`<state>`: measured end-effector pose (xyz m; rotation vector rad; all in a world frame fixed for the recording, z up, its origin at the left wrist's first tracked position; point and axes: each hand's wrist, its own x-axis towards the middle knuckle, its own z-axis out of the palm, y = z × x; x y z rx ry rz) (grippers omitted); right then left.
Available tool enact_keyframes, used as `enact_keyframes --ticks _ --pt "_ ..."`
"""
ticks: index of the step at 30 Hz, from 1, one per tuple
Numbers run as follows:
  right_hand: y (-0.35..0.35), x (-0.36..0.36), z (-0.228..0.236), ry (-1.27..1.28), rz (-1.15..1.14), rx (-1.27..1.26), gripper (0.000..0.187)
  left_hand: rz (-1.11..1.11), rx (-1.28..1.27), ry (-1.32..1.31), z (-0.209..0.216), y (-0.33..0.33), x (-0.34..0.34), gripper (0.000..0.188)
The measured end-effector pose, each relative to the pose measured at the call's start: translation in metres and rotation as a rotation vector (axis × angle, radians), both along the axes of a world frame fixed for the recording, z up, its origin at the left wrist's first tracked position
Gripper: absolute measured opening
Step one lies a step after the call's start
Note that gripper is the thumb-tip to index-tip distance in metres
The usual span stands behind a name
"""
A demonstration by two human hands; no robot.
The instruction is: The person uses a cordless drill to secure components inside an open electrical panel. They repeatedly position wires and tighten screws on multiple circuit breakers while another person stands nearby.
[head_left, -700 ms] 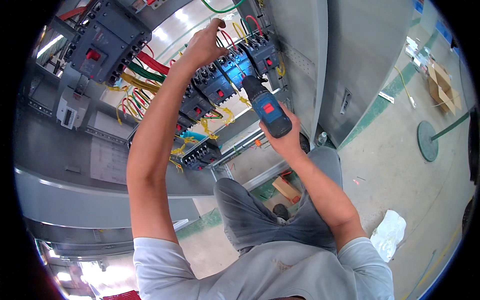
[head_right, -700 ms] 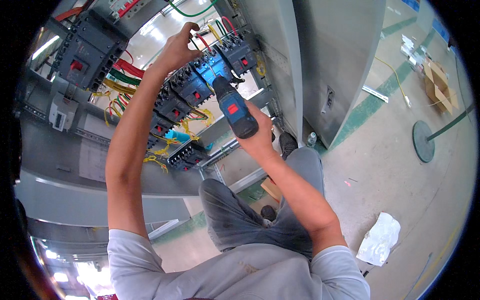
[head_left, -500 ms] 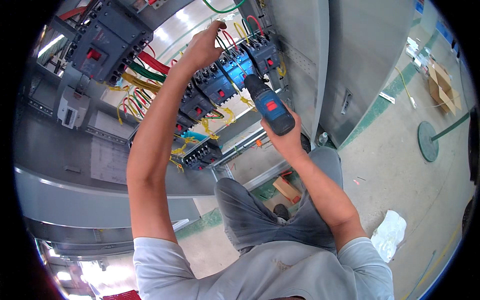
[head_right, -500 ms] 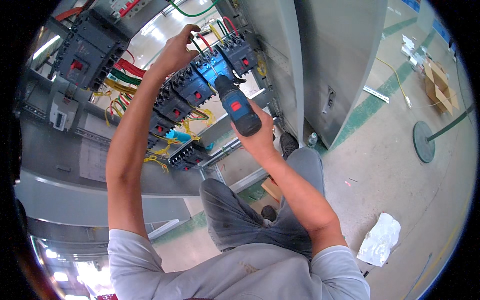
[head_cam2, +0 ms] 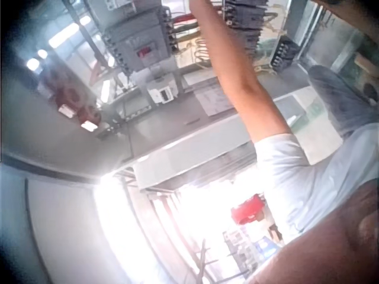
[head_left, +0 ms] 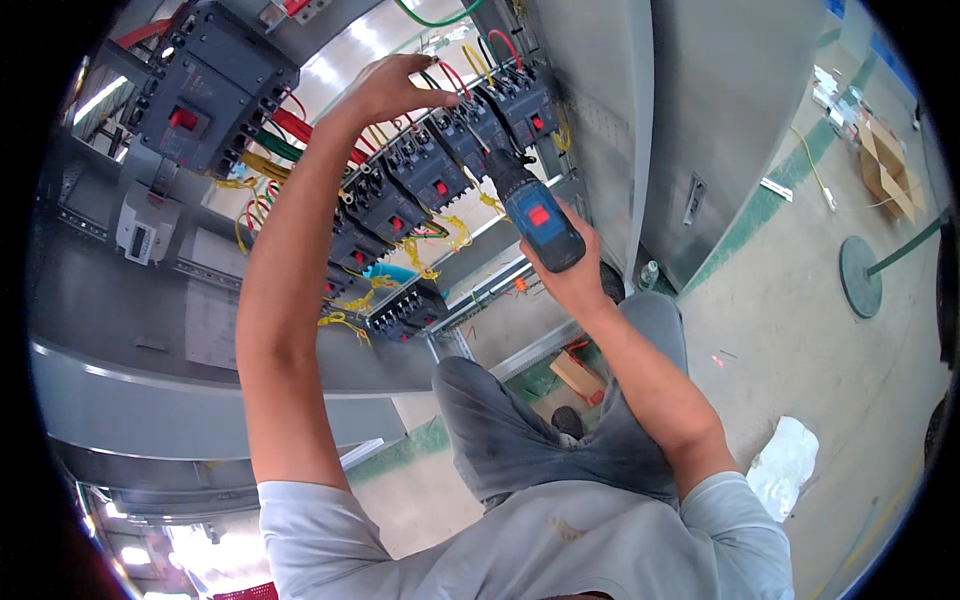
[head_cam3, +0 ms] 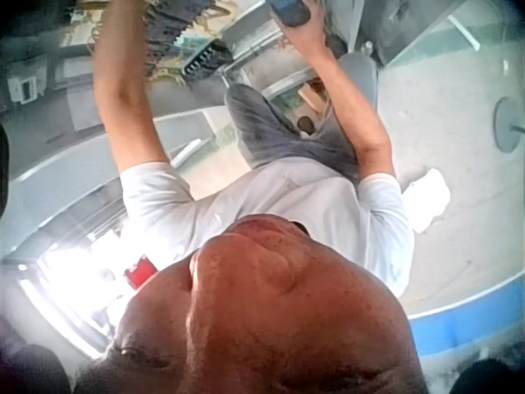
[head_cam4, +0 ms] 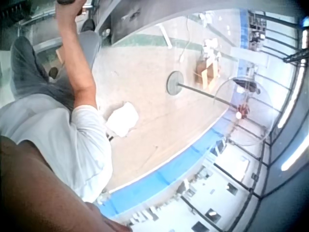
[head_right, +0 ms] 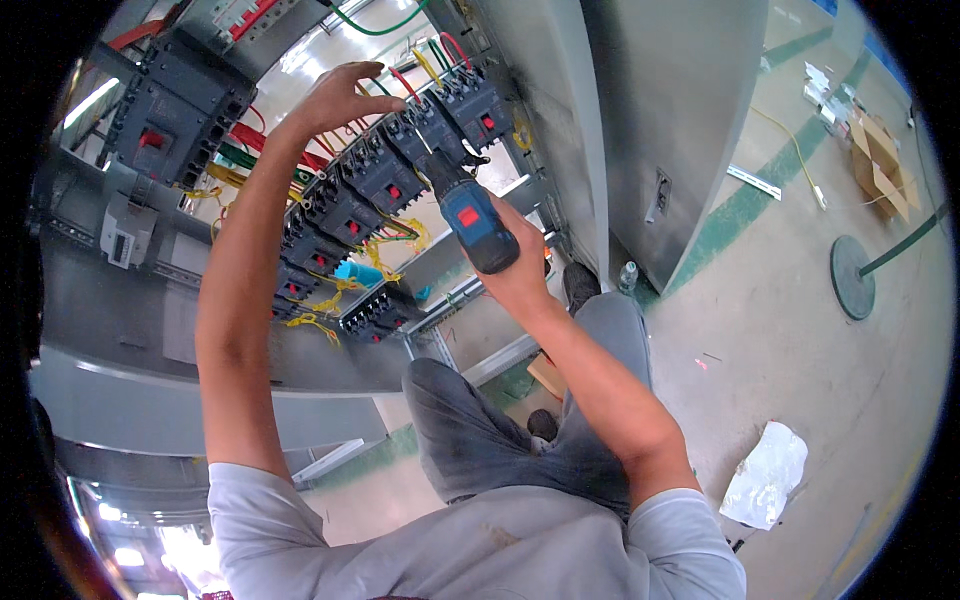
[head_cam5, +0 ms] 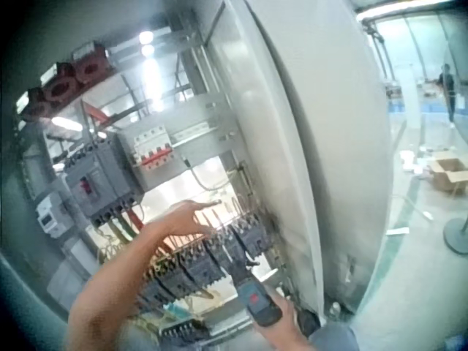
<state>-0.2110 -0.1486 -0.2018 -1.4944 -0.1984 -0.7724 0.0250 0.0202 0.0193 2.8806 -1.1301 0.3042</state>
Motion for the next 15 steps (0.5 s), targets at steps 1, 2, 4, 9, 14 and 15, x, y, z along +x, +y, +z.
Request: enact_keyframes --ticks 1,2,4,9,14,15 --pt "0.0 0.0 -0.001 0.001 0.003 0.001 0.045 0.036 0.027 0.015 -0.004 -0.002 -0.001 0.099" --pt "0.0 0.001 -0.002 0.001 0.007 0.001 0.045 0.07 0.055 -0.016 -0.006 -0.007 0.0 0.096" --pt "-0.002 -0.001 -0.004 0.04 0.014 -0.009 0.046 0.137 0.107 -0.072 -0.011 -0.017 -0.004 0.091" --pt "-0.003 -0.006 0.002 0.082 0.038 -0.027 0.046 0.069 0.088 -0.087 -0.018 -0.011 0.006 0.077" --pt "-0.007 -0.009 0.019 -0.001 -0.045 -0.208 0.051 0.043 0.081 -0.044 -0.021 -0.012 0.009 0.078" --pt "-0.01 -0.007 0.017 -0.001 -0.032 -0.18 0.056 0.03 0.072 -0.036 -0.018 -0.011 0.013 0.078"
